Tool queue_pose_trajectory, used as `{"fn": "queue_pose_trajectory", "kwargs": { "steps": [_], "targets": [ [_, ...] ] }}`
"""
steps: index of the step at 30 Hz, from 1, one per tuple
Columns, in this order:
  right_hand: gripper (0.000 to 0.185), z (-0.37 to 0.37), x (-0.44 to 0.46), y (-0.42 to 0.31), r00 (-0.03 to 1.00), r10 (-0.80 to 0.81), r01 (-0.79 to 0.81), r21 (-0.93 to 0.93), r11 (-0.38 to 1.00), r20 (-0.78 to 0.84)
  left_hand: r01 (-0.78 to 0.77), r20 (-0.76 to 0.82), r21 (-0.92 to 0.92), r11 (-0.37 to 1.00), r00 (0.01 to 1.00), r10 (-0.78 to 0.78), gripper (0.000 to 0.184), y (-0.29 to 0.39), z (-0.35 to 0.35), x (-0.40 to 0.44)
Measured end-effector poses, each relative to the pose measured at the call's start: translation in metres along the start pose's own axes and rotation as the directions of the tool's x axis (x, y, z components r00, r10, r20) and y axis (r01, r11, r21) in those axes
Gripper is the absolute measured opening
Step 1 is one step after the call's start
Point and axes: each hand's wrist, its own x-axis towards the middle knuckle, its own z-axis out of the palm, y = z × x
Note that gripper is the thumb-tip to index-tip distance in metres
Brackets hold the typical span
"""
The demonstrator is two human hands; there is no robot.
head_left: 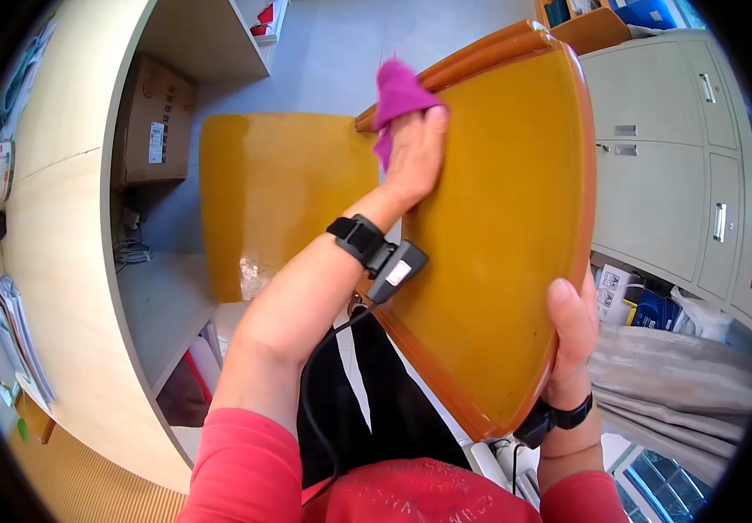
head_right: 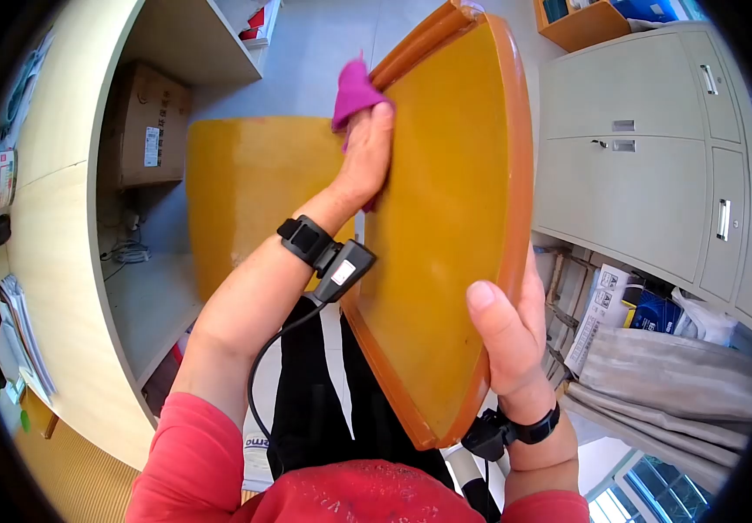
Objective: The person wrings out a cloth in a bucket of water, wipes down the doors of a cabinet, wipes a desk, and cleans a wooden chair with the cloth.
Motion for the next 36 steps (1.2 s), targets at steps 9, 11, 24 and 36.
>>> {"fn": "queue_pose_trajectory", "kwargs": {
  "steps": [9,11,24,36],
  "targets": [
    [0.060,0.006,0.000,0.001,0.994,-0.004,-0.002,-0.058,0.998,-0.107,0.610,0.298,-0.123,0.782,0.775,-0.558,0.056,-0.100,-0.034,0.041],
    [0.062,0.005,-0.001,0.001,0.995,0.010,-0.014,-0.046,0.999,-0.098,0.577,0.321,-0.206,0.790,0.803,-0.502,0.055,-0.033,-0.043,0.034],
    [0.046,-0.011,0.010,0.018,0.987,-0.140,0.134,0.084,0.987,0.072,-0.155,0.563,-0.404,0.902,0.735,0.378,0.047,0.128,-0.083,-0.095],
    [0.045,-0.015,0.018,0.022,0.992,-0.120,0.119,0.038,0.992,0.024,-0.005,0.524,-0.090,0.996,0.850,0.052,0.076,0.099,-0.105,-0.231]
  ]
}}
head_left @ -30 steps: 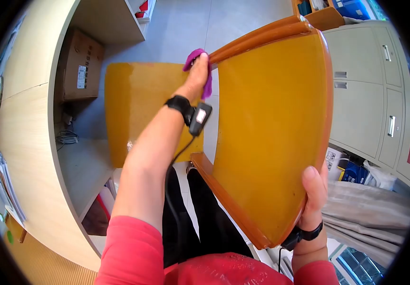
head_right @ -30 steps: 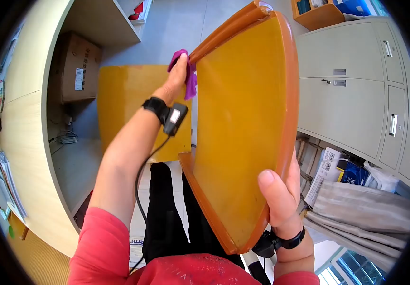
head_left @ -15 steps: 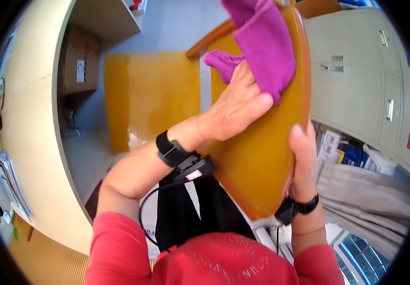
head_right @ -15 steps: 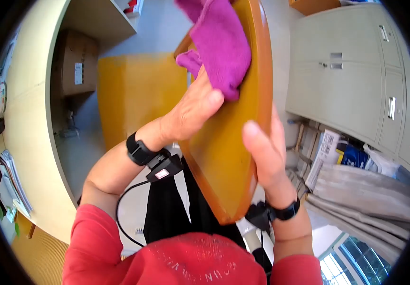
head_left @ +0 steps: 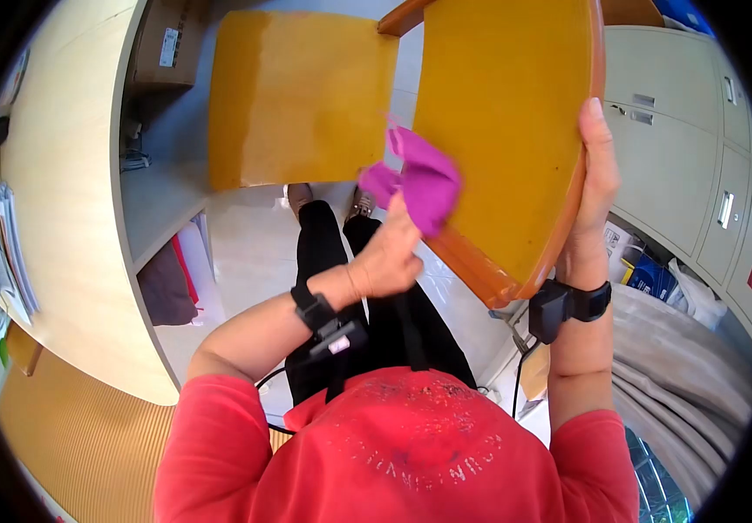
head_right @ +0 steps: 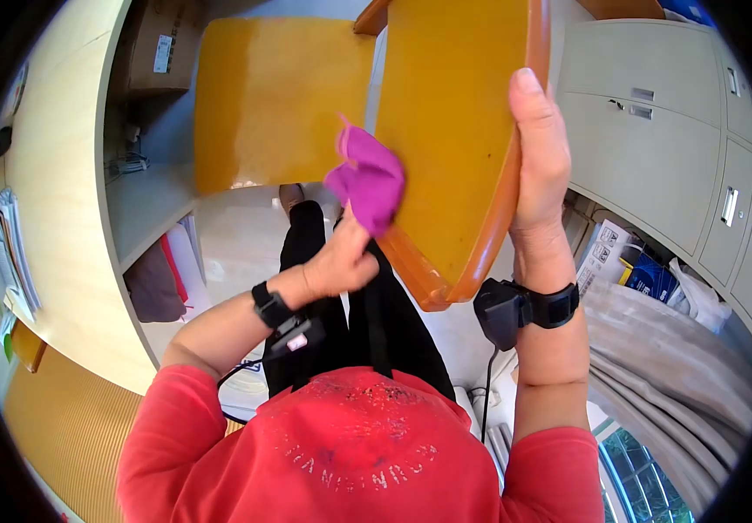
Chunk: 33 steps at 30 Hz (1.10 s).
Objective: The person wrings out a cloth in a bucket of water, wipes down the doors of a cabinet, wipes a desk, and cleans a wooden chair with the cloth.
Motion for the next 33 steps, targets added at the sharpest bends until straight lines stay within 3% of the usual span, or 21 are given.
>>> {"fn": "queue_pose_trajectory", "kwargs": {
  "steps": [1,5,6,10,13,16,18,19,21,23,27,30,33],
  "targets": [
    [0.045,0.000,0.000,0.001,1.000,0.008,-0.008,0.016,1.000,-0.009,0.067,-0.062,0.049,0.997,0.996,-0.063,0.082,-0.028,0.005,-0.008],
    [0.044,0.006,-0.001,-0.002,0.999,0.007,-0.005,0.038,0.999,-0.045,0.382,-0.113,-0.071,0.921,0.915,-0.388,0.083,-0.132,0.017,-0.032],
    [0.044,0.006,-0.001,-0.003,0.999,0.006,-0.005,0.031,1.000,-0.047,0.329,-0.085,-0.181,0.927,0.934,-0.348,0.080,-0.153,0.016,-0.033],
    [0.041,0.004,-0.001,-0.002,0.999,0.008,-0.007,0.034,0.999,-0.033,0.386,-0.078,-0.279,0.879,0.904,-0.421,0.080,-0.165,0.025,-0.034],
    [0.037,0.012,-0.003,-0.004,0.994,-0.043,0.047,0.032,0.998,-0.104,0.328,-0.111,-0.283,0.901,0.922,-0.371,0.084,-0.072,0.017,-0.034],
    [0.034,0.007,-0.002,-0.006,0.995,-0.102,0.101,-0.061,0.993,-0.012,0.117,-0.038,-0.158,0.981,0.992,-0.124,0.085,0.016,0.012,-0.037],
    [0.032,0.000,0.001,-0.004,0.996,-0.060,0.059,0.020,0.998,0.069,-0.052,0.053,-0.088,0.995,0.997,0.057,0.078,0.054,0.009,-0.033],
    [0.031,-0.003,0.002,-0.003,0.993,-0.040,0.033,0.060,0.998,0.112,-0.136,0.113,-0.042,0.990,0.984,0.140,0.074,0.064,0.008,-0.031],
    [0.031,-0.006,0.006,-0.003,0.994,-0.035,0.029,0.065,0.997,0.101,-0.155,0.101,0.093,0.983,0.984,0.146,0.067,0.050,0.003,-0.022],
    [0.032,-0.018,0.015,0.006,0.998,-0.050,0.048,0.072,0.996,0.035,-0.047,0.049,0.084,0.995,0.998,0.043,0.068,0.038,0.001,-0.022],
    [0.033,-0.010,0.011,0.004,0.997,-0.025,0.016,0.113,0.993,0.078,-0.023,0.063,0.164,0.986,0.998,0.012,0.069,0.034,0.001,-0.027],
    [0.035,-0.005,0.007,0.002,0.995,-0.038,0.033,0.056,0.998,0.094,-0.233,0.077,0.148,0.961,0.972,0.224,0.068,0.073,0.003,-0.019],
    [0.036,-0.005,0.011,0.005,0.989,-0.124,0.128,-0.047,0.991,0.083,-0.419,0.189,0.205,0.885,0.904,0.384,0.066,0.091,-0.004,0.007]
  ]
}}
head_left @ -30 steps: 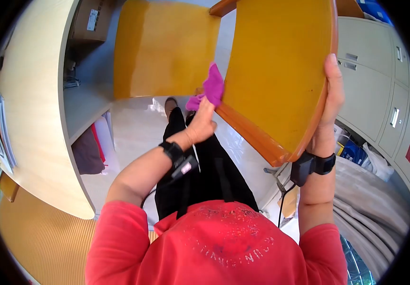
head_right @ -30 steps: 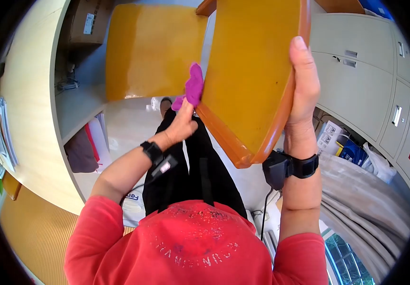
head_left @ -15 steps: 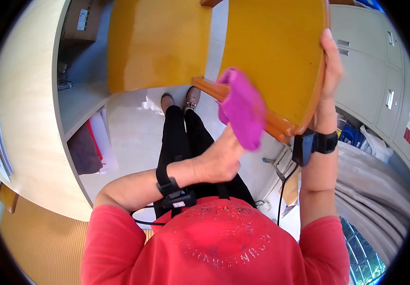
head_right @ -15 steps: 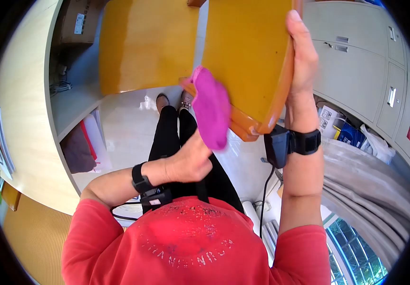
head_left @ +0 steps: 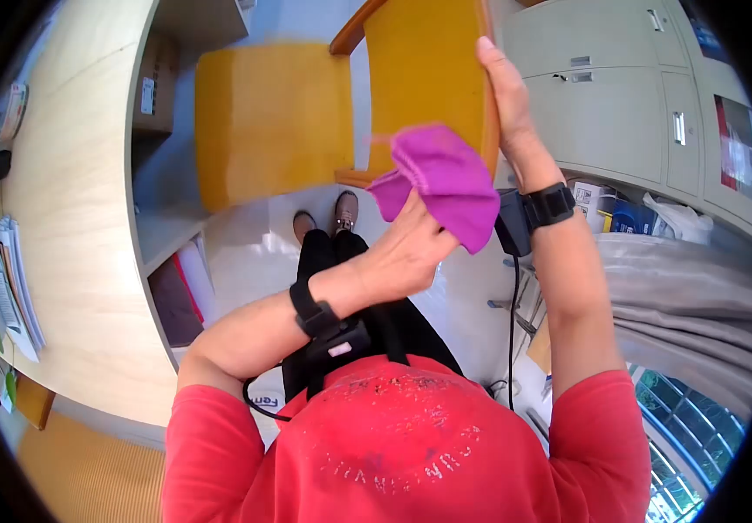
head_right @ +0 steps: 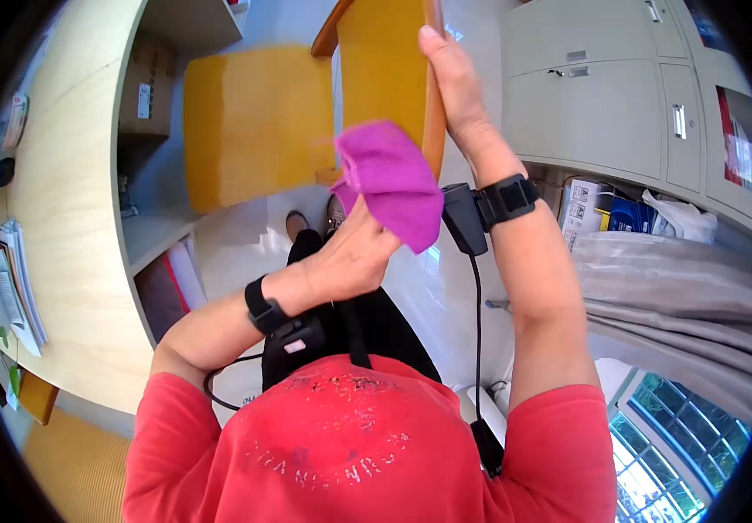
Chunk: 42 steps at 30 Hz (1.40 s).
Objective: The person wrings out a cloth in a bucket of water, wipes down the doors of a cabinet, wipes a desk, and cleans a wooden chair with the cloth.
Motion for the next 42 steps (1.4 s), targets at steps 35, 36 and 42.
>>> {"fn": "queue_pose_trajectory", "kwargs": {
  "steps": [35,36,42],
  "targets": [
    [0.082,-0.129,-0.052,0.032,0.773,0.207,-0.463,0.310,0.830,0.600,-0.162,0.286,0.859,0.485,0.939,-0.193,0.023,-0.086,-0.100,0.217],
    [0.080,-0.136,-0.051,0.030,0.788,0.209,-0.442,0.296,0.847,0.578,-0.034,0.169,0.880,0.473,0.955,-0.245,0.021,-0.082,-0.098,0.231],
    [0.068,-0.159,-0.046,-0.017,0.895,-0.019,-0.171,0.382,0.908,0.446,0.093,-0.013,0.956,0.278,0.961,-0.275,0.030,-0.022,-0.072,0.297]
  ]
}}
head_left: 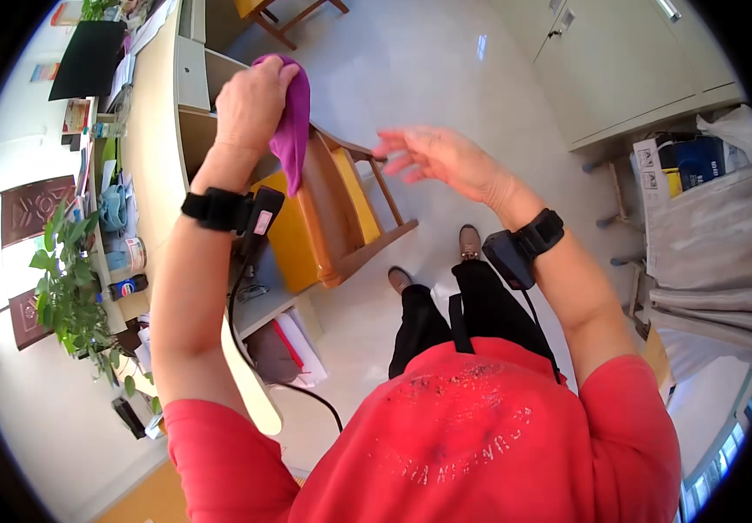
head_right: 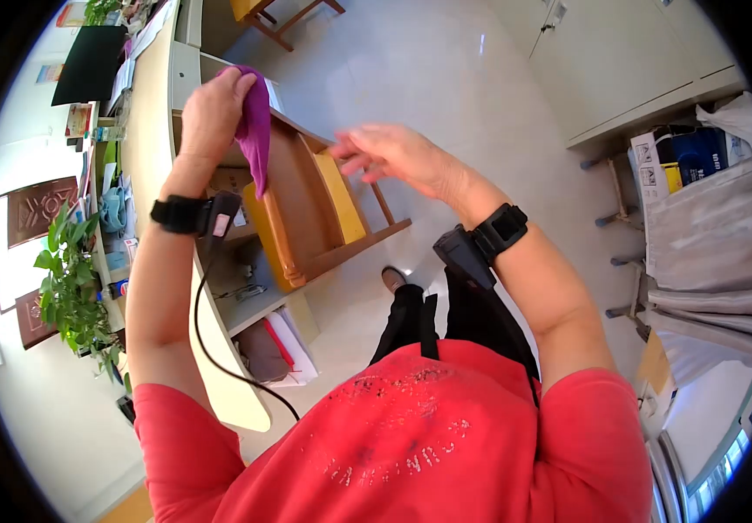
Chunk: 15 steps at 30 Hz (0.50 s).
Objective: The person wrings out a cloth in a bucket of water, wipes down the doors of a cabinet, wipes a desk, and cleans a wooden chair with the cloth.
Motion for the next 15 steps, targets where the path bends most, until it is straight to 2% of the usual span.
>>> {"fn": "queue_pose_trajectory", "kwargs": {
  "steps": [1,2,3,4,5,6,7,8,9,10,12,13,14,15],
  "targets": [
    [0.066,0.008,0.004,-0.008,0.998,-0.068,0.068,0.041,0.997,-0.018,0.001,0.040,-0.112,0.994,0.999,0.004,0.029,0.006,-0.008,0.004],
    [0.066,0.015,0.010,-0.011,0.992,-0.110,0.120,0.214,0.969,-0.062,0.009,0.078,-0.221,0.975,0.997,0.008,0.029,0.011,-0.014,0.007],
    [0.066,0.024,0.019,-0.014,0.983,-0.144,0.176,0.376,0.910,-0.113,0.162,0.264,-0.414,0.896,0.963,-0.053,0.029,0.021,-0.021,0.007],
    [0.066,0.031,0.028,-0.015,0.971,-0.169,0.234,0.521,0.821,-0.170,0.338,0.447,-0.552,0.763,0.892,-0.071,0.030,0.033,-0.026,0.005],
    [0.061,0.036,0.039,-0.014,0.961,-0.192,0.274,0.598,0.753,-0.198,0.579,0.635,-0.704,0.411,0.773,-0.001,0.032,0.046,-0.028,-0.002],
    [0.057,0.039,0.050,-0.013,0.950,-0.209,0.311,0.667,0.677,-0.231,0.633,0.703,-0.696,0.339,0.697,0.142,0.035,0.054,-0.036,-0.006],
    [0.052,0.036,0.058,-0.012,0.938,-0.221,0.347,0.725,0.595,-0.267,0.563,0.640,-0.706,0.430,0.767,0.048,0.035,0.054,-0.041,-0.010],
    [0.047,0.030,0.064,-0.005,0.945,-0.194,0.323,0.674,0.664,-0.262,0.493,0.560,-0.697,0.521,0.828,-0.033,0.036,0.051,-0.044,-0.015],
    [0.041,0.024,0.071,0.007,0.952,-0.164,0.292,0.619,0.729,-0.256,0.434,0.399,-0.706,0.560,0.897,-0.191,0.038,0.038,-0.039,-0.024],
    [0.036,0.018,0.077,0.019,0.959,-0.138,0.258,0.558,0.789,-0.248,0.375,0.205,-0.699,0.609,0.921,-0.332,0.041,0.024,-0.028,-0.036],
    [0.025,0.026,0.077,0.044,0.963,-0.115,0.203,0.370,0.907,-0.245,0.631,0.367,-0.661,0.407,0.744,-0.558,0.064,-0.006,0.015,-0.089],
    [0.023,0.042,0.075,0.057,0.968,-0.101,0.208,0.514,0.832,-0.229,0.712,0.488,-0.668,0.216,0.638,-0.595,0.072,-0.001,0.023,-0.104],
    [0.020,0.058,0.075,0.066,0.993,-0.034,0.106,0.713,0.693,-0.114,0.765,0.596,-0.644,0.017,0.515,-0.617,0.079,0.003,0.032,-0.119],
    [0.020,0.075,0.073,0.076,0.993,-0.065,0.111,0.631,0.768,-0.095,0.683,0.643,-0.711,-0.168,0.535,-0.548,0.078,0.010,0.041,-0.131]
  ]
}}
